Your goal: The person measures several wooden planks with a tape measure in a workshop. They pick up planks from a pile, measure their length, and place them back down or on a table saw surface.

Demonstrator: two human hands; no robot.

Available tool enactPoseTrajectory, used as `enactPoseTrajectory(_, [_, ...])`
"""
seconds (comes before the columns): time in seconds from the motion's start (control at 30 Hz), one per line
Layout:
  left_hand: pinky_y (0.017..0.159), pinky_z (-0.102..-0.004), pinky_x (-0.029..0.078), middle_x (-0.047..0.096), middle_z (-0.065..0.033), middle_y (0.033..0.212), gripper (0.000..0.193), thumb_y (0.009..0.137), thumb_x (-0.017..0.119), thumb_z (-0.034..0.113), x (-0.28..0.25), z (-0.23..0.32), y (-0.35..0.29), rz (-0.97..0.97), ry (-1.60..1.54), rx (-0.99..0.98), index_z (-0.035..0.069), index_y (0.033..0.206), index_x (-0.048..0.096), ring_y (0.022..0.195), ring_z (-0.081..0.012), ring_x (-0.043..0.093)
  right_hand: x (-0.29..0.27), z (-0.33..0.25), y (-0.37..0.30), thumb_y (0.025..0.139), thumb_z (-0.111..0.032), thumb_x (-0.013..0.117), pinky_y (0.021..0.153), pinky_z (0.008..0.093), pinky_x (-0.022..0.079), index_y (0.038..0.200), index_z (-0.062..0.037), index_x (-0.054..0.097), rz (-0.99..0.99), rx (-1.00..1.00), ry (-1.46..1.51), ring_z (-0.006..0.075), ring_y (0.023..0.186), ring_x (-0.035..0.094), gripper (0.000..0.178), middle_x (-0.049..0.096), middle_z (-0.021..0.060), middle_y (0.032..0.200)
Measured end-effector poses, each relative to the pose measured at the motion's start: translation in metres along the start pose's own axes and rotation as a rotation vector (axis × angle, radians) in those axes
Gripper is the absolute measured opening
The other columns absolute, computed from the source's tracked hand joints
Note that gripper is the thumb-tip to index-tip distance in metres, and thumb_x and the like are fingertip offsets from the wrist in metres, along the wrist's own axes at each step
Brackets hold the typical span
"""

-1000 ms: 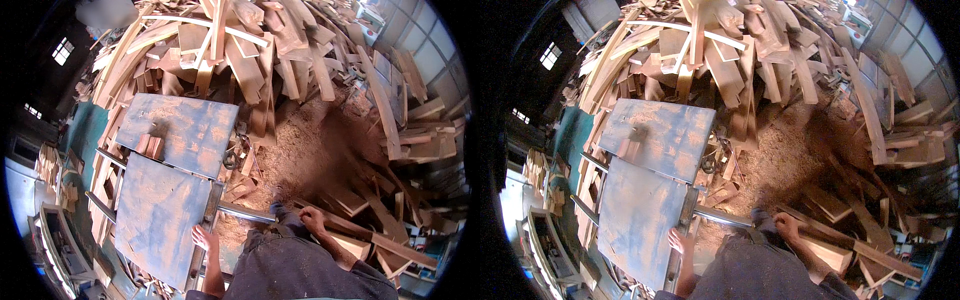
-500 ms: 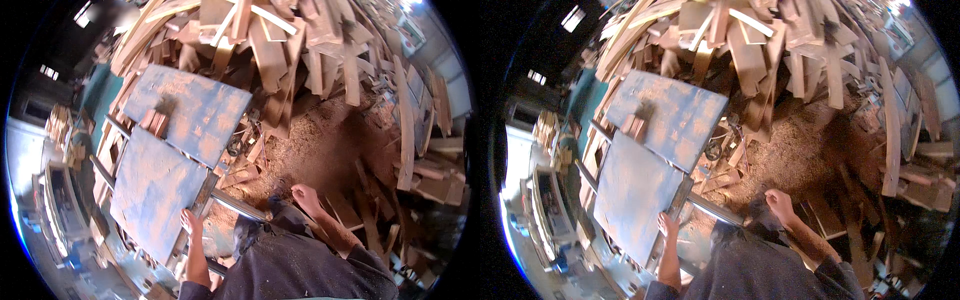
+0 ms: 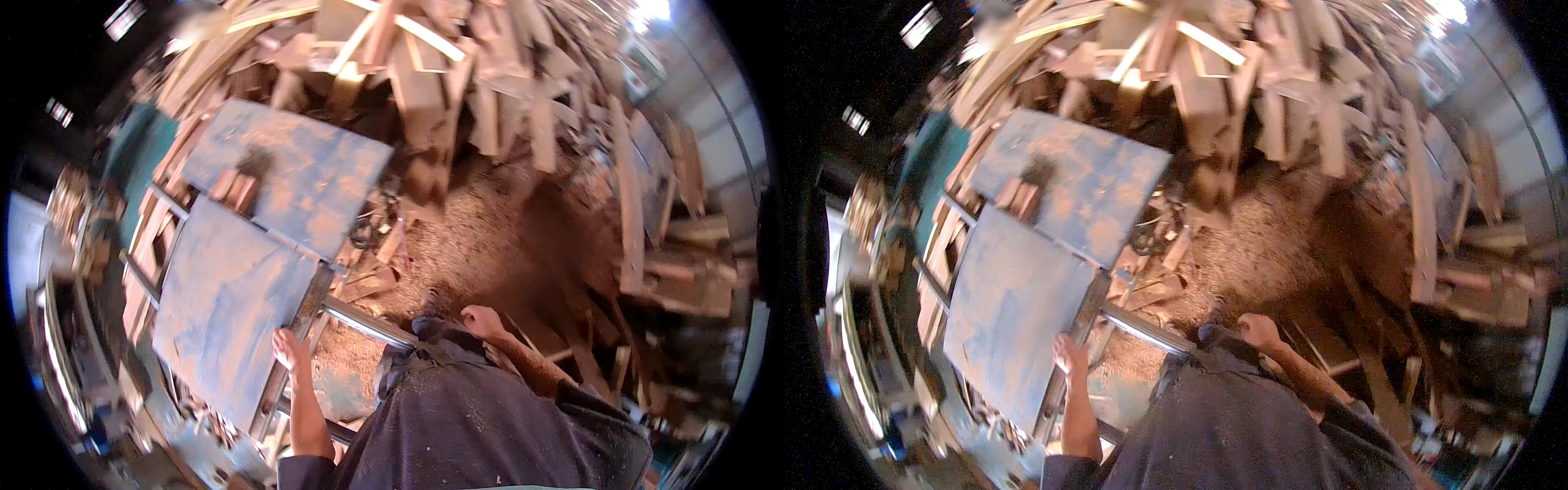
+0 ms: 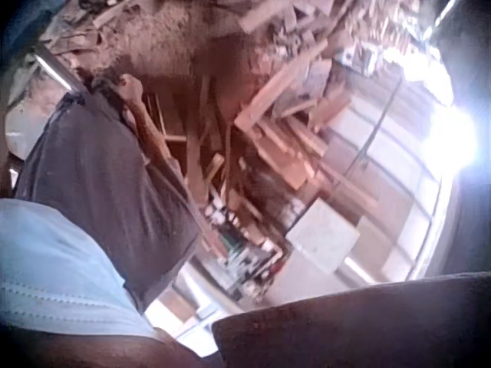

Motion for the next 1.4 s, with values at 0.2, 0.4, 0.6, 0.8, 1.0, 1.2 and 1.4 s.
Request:
enactPoseTrajectory(0.2, [0.106,-0.0510,0.044,0.054,-0.0203,0.137,0.069,0.067,0.092,0.022,-0.005,0.006,0.009,-0.068,0.009,0.040,-0.002,0.119,0.055,0.131,-0.0385,0.051,0.045,0.025,-0.047,0.086,-0.023,0.062,0.079,0.0534,0.055,0.096,-0.0054,0.073,-0.011,0.059,-0.009,0.0424,0.094,0.070,0.023,0.072,0.0230,0.098])
enactPoseTrajectory(0.4, [0.100,-0.0534,0.045,0.057,-0.0197,0.118,0.063,0.069,0.089,0.022,-0.009,0.006,0.020,0.009,-0.005,0.112,-0.002,0.114,0.053,0.117,-0.0412,0.055,0.057,0.052,-0.056,0.083,-0.024,0.066,0.080,0.0523,0.055,0.100,-0.0080,0.073,0.200,0.113,0.058,0.0436,0.093,0.069,0.025,0.072,0.0217,0.097])
enactPoseTrajectory(0.6, [0.100,-0.0524,0.046,0.059,-0.0203,0.116,0.065,0.068,0.087,0.034,-0.004,-0.012,0.037,-0.052,0.097,0.120,-0.003,0.113,0.057,0.113,-0.0413,0.057,0.058,0.062,-0.075,0.084,-0.029,0.062,0.087,0.0511,0.054,0.105,-0.0082,0.076,0.168,0.318,0.222,0.0422,0.104,0.067,0.032,0.072,0.0209,0.109])
enactPoseTrajectory(0.8, [0.099,-0.0541,0.046,0.059,-0.0205,0.116,0.069,0.070,0.086,0.039,0.001,-0.015,0.045,-0.063,0.158,0.136,-0.004,0.115,0.057,0.112,-0.0418,0.058,0.081,0.102,-0.106,0.082,-0.030,0.062,0.091,0.0494,0.053,0.107,-0.0060,0.076,0.247,0.551,0.459,0.0426,0.104,0.068,0.038,0.073,0.0223,0.107])
enactPoseTrajectory(1.0, [0.101,-0.0550,0.046,0.060,-0.0194,0.121,0.074,0.070,0.088,0.040,-0.003,-0.008,0.046,-0.153,0.188,0.132,-0.004,0.121,0.056,0.116,-0.0416,0.058,0.126,0.134,-0.147,0.082,-0.028,0.060,0.087,0.0509,0.054,0.104,-0.0059,0.076,0.211,0.669,0.438,0.0419,0.100,0.069,0.035,0.073,0.0230,0.103])
enactPoseTrajectory(1.2, [0.099,-0.0542,0.049,0.064,-0.0211,0.121,0.075,0.070,0.089,0.041,-0.001,-0.008,0.049,-0.163,0.251,0.116,-0.004,0.121,0.058,0.111,-0.0433,0.063,0.176,0.140,-0.180,0.081,-0.029,0.059,0.089,0.0523,0.054,0.100,-0.0063,0.077,0.223,0.630,0.384,0.0433,0.098,0.069,0.034,0.073,0.0237,0.103])
enactPoseTrajectory(1.4, [0.098,-0.0516,0.052,0.064,-0.0190,0.118,0.073,0.069,0.090,0.042,-0.003,-0.009,0.048,-0.143,0.306,0.142,-0.001,0.118,0.059,0.109,-0.0413,0.065,0.194,0.140,-0.206,0.086,-0.035,0.068,0.093,0.0458,0.053,0.113,-0.0065,0.075,0.149,0.802,0.461,0.0384,0.107,0.069,0.041,0.073,0.0220,0.111])
Point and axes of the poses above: each hand's wrist, its own y-axis towards the middle knuckle, its own x-axis out of the palm, z = x × y, the point moved 8 cm from there along y, towards the middle knuckle
